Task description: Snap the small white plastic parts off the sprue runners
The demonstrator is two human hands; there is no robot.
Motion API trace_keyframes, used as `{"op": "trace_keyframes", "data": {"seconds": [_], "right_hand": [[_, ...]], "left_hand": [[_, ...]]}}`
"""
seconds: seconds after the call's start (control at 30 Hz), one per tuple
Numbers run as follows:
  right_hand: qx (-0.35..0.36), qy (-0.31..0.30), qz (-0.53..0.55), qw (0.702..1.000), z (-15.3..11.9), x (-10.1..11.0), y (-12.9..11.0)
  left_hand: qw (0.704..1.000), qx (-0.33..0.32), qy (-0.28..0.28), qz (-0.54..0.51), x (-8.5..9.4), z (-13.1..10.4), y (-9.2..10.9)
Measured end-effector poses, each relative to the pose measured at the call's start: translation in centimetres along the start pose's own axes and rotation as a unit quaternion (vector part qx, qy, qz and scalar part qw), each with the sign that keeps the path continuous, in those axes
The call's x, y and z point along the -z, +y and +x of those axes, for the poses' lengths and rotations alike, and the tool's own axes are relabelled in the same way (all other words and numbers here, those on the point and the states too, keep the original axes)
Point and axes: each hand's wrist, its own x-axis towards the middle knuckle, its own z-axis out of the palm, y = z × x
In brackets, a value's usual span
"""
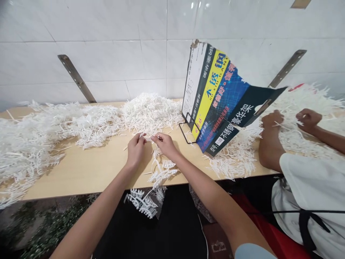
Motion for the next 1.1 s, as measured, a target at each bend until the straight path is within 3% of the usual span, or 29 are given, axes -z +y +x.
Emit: {"op": "trace_keyframes", "data": {"seconds": [0.17, 0.37, 0.57, 0.73, 0.9, 0.97, 1.03, 1.1], "right_hand": [[-0.004, 0.012, 0.012, 1.0, 0.1, 0.1, 0.2], [-0.051, -0.025, 0.128, 0.99, 0.4, 0.9, 0.0], [-0.06, -0.034, 0.279, 0.958, 0.9, 2.2, -0.3], [-0.038, -0.097, 0.363, 0.926, 0.7, 3.1, -0.8], [-0.036, -0.079, 0.361, 0.929, 0.8, 3.6, -0.8], [-0.035, -0.063, 0.349, 0.934, 0.9, 3.6, -0.8], [-0.034, -0.045, 0.335, 0.941, 0.9, 3.7, -0.9], [-0.034, -0.021, 0.313, 0.949, 0.8, 3.8, -1.1]], "left_hand": [[0.98, -0.133, 0.002, 0.149, 0.2, 4.0, -0.9], [0.937, -0.278, 0.002, 0.214, 0.8, 3.8, -1.7], [0.931, -0.233, -0.053, 0.276, 1.3, 3.9, -1.5], [0.905, -0.253, -0.2, 0.278, 1.5, 4.2, -1.7], [0.906, -0.242, -0.121, 0.325, 1.8, 3.3, -1.1], [0.888, -0.282, -0.153, 0.329, 1.7, 2.7, -0.8], [0.858, -0.323, -0.227, 0.329, 1.3, 2.1, -0.8], [0.855, -0.317, -0.233, 0.338, 0.7, 1.8, -1.0]]}}
